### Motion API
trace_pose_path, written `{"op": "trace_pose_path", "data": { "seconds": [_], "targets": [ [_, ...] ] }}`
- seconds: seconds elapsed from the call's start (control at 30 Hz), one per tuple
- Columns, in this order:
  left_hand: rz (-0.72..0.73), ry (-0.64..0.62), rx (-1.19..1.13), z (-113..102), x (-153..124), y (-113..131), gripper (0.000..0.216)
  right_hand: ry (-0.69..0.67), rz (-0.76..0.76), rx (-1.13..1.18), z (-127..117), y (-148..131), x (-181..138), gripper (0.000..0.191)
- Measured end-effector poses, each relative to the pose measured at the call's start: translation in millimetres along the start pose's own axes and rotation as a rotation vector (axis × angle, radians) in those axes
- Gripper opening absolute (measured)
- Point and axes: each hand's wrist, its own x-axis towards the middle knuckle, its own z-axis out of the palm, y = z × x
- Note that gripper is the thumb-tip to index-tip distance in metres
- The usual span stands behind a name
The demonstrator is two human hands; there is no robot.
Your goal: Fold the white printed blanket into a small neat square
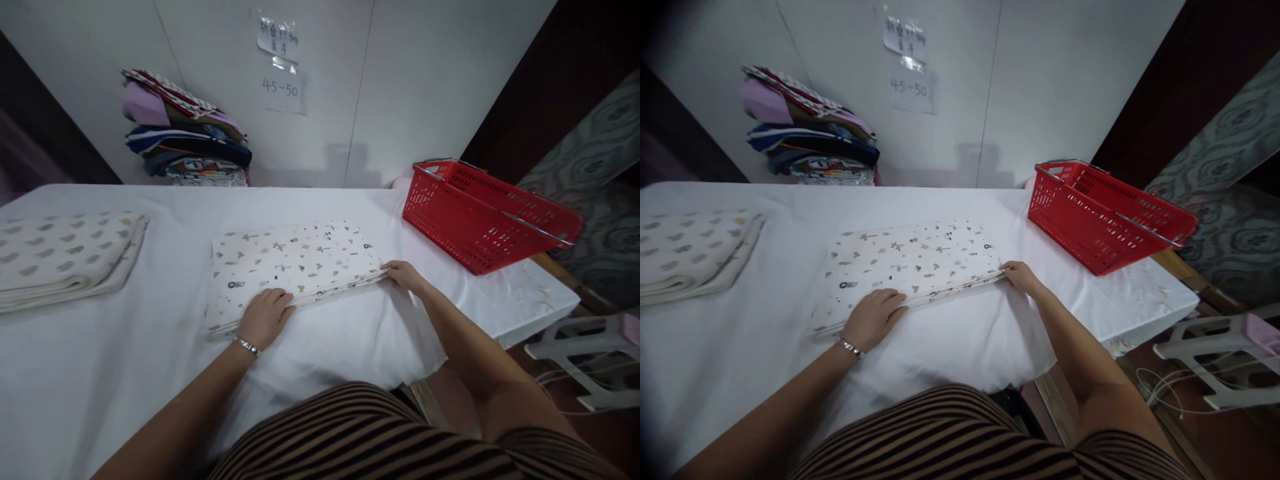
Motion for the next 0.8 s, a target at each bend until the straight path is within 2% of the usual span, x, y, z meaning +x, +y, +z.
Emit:
{"op": "trace_pose_path", "data": {
  "seconds": [0.2, 0.33, 0.57, 0.7, 0.8],
  "targets": [
    [0.016, 0.026, -0.010, -9.0, -28.3, -24.3, 0.030, -0.086, 0.104, 0.122, -7.0, -4.4, -5.5, 0.021],
    [-0.025, 0.059, 0.028, -19.2, -52.3, -40.8, 0.031, -0.134, 0.111, 0.162, -10.0, -5.2, -5.8, 0.020],
    [-0.115, 0.091, 0.091, -33.9, -82.6, -57.0, 0.027, -0.066, 0.078, 0.045, -3.4, 0.7, -5.1, 0.019],
    [-0.136, 0.116, 0.085, -36.3, -87.5, -55.6, 0.026, -0.062, 0.077, 0.036, -1.9, 2.9, -4.1, 0.018],
    [-0.146, 0.130, 0.090, -35.6, -88.2, -54.0, 0.026, -0.011, 0.043, 0.057, -2.0, 2.8, -2.2, 0.023]
  ]
}}
